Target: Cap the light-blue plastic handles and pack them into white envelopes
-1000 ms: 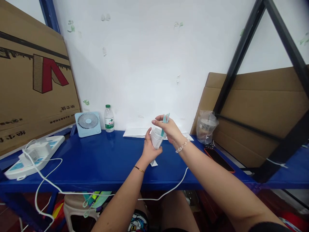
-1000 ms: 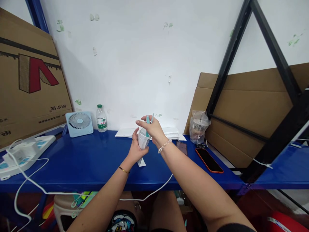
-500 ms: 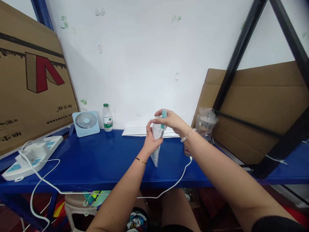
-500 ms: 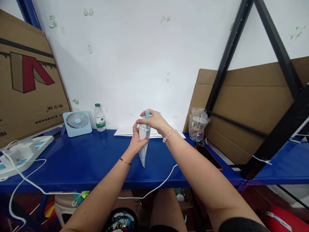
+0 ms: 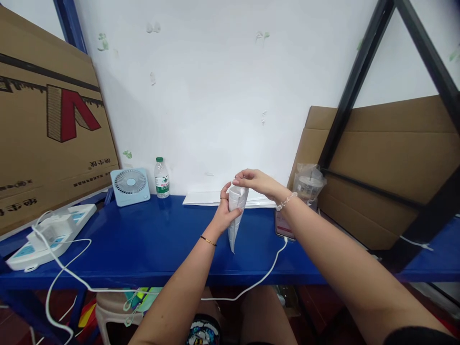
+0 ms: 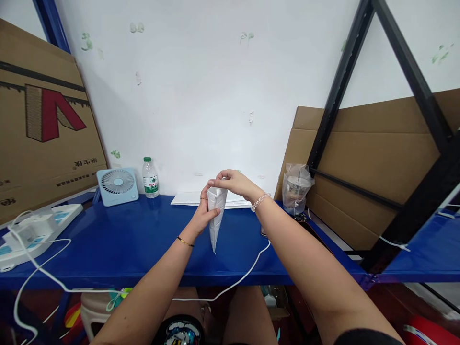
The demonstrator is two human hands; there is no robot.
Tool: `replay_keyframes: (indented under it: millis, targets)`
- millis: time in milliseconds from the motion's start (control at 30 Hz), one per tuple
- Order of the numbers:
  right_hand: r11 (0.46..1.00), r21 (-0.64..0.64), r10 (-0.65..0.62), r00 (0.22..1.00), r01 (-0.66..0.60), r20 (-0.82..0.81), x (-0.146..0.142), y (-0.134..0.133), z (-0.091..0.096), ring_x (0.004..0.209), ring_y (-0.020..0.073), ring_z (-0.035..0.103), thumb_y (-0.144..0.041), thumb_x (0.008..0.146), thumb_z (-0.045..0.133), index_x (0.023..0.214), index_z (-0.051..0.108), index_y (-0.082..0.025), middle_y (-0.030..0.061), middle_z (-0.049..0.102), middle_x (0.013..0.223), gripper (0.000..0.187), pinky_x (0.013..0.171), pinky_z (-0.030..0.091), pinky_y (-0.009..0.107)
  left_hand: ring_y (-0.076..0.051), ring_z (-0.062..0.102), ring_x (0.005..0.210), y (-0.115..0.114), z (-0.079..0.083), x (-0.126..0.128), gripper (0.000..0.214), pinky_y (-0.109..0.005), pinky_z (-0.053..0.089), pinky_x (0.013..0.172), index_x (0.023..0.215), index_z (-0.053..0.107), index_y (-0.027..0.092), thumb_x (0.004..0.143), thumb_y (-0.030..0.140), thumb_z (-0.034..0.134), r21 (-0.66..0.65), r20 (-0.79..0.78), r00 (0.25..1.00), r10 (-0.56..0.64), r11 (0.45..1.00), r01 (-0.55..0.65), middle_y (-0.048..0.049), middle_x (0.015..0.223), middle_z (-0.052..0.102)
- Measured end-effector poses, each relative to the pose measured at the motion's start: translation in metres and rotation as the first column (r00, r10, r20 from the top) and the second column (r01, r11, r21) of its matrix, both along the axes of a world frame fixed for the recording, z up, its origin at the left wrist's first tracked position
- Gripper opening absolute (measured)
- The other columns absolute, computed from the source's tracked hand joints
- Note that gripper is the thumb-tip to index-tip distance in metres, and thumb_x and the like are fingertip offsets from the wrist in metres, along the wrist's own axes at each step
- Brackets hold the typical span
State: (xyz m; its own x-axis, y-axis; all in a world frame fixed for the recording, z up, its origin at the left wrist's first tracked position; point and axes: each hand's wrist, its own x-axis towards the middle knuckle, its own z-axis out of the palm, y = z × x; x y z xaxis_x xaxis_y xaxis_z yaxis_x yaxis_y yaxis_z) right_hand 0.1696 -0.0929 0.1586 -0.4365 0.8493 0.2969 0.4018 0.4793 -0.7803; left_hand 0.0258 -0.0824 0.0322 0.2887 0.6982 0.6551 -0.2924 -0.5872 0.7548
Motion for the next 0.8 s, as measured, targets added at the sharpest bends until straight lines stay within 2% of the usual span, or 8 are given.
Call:
replay_keyframes:
  millis: [100,267,333,400,467,600,700,800]
  targets:
    - [1.0,0.027,0.003,1.0,-0.003,0.016,0.001,0.002,0.004,0.077,0.0173,0.052,-0.048,0.07,0.066,0.082,0.063,-0.017,0.0043,0.061,0.083,0.034,0.069,0.039,0.03,-0.027,0.038,0.123,0.002,-0.001,0.002,0.086,-0.041,0.031,0.101,0.141,0.011,0.022,0.071,0.022,0.061,-0.013,0.015,1.0,-0.015,1.0,0.015,-0.0112,0.137,0.037]
    - [0.964,0.047,0.247,0.949,-0.261,0.197,0.017,-0.002,0.014,0.09,0.0184,0.053,-0.035,0.053,0.079,0.098,0.066,-0.021,0.004,0.06,0.105,0.048,0.076,0.041,0.029,-0.023,0.041,0.122,0.008,-0.005,-0.003,0.078,-0.04,0.033,0.099,0.138,0.019,0.026,0.069,0.021,0.055,-0.081,0.082,0.988,-0.132,0.987,0.138,-0.0064,0.137,0.04]
    - [0.964,0.041,0.243,0.935,-0.261,0.258,0.025,0.002,0.012,0.082,0.017,0.054,-0.034,0.051,0.079,0.098,0.066,-0.02,0.0027,0.062,0.097,0.051,0.071,0.041,0.028,-0.021,0.049,0.112,0.013,-0.006,-0.007,0.073,-0.039,0.038,0.094,0.137,0.023,0.026,0.07,0.021,0.051,-0.149,0.087,0.978,-0.189,0.968,0.2,-0.0054,0.129,0.048]
    - [0.98,0.101,0.136,0.941,-0.174,0.31,0.029,0.01,0.007,0.071,0.0156,0.052,-0.038,0.058,0.075,0.087,0.067,-0.017,0.001,0.063,0.081,0.037,0.064,0.038,0.026,-0.019,0.054,0.103,0.018,-0.002,-0.009,0.067,-0.037,0.041,0.09,0.135,0.026,0.026,0.072,0.022,0.049,-0.205,0.062,0.979,-0.195,0.957,0.204,-0.0049,0.12,0.054]
    - [0.964,0.265,-0.068,0.943,-0.023,0.326,0.029,0.018,0.002,0.065,0.0148,0.049,-0.041,0.065,0.07,0.073,0.066,-0.017,0.0,0.059,0.07,0.026,0.06,0.034,0.025,-0.018,0.054,0.102,0.023,0.009,-0.01,0.056,-0.035,0.042,0.087,0.132,0.033,0.024,0.078,0.027,0.048,-0.21,0.028,0.99,-0.139,0.967,0.142,-0.0055,0.119,0.055]
    - [0.776,0.61,-0.381,0.89,0.161,0.25,0.022,0.013,-0.006,0.069,0.0166,0.047,-0.04,0.076,0.062,0.068,0.063,-0.02,0.0025,0.056,0.071,0.022,0.063,0.029,0.027,-0.018,0.054,0.101,0.021,0.042,-0.009,0.04,-0.031,0.042,0.086,0.115,0.05,0.019,0.08,0.037,0.055,-0.048,-0.007,0.997,0.072,0.996,-0.072,-0.0069,0.112,0.058]
    - [0.733,0.678,-0.341,0.892,0.054,0.297,0.02,-0.017,-0.019,0.071,0.0182,0.046,-0.04,0.081,0.058,0.072,0.064,-0.021,0.0043,0.055,0.073,0.022,0.066,0.029,0.029,-0.016,0.056,0.087,-0.002,0.049,-0.019,0.023,-0.027,0.043,0.079,0.093,0.06,0.017,0.08,0.036,0.057,0.07,-0.07,0.958,0.277,0.96,-0.272,-0.0039,0.091,0.062]
    - [0.804,0.576,-0.16,0.879,-0.149,0.45,0.02,-0.056,-0.05,0.068,0.017,0.047,-0.04,0.083,0.056,0.078,0.064,-0.021,0.0033,0.056,0.071,0.022,0.067,0.031,0.029,-0.015,0.055,0.08,-0.044,0.025,-0.038,0.012,-0.027,0.042,0.077,0.08,0.061,0.018,0.079,0.029,0.057,0.167,-0.309,0.895,0.321,0.945,-0.282,-0.0019,0.084,0.062]
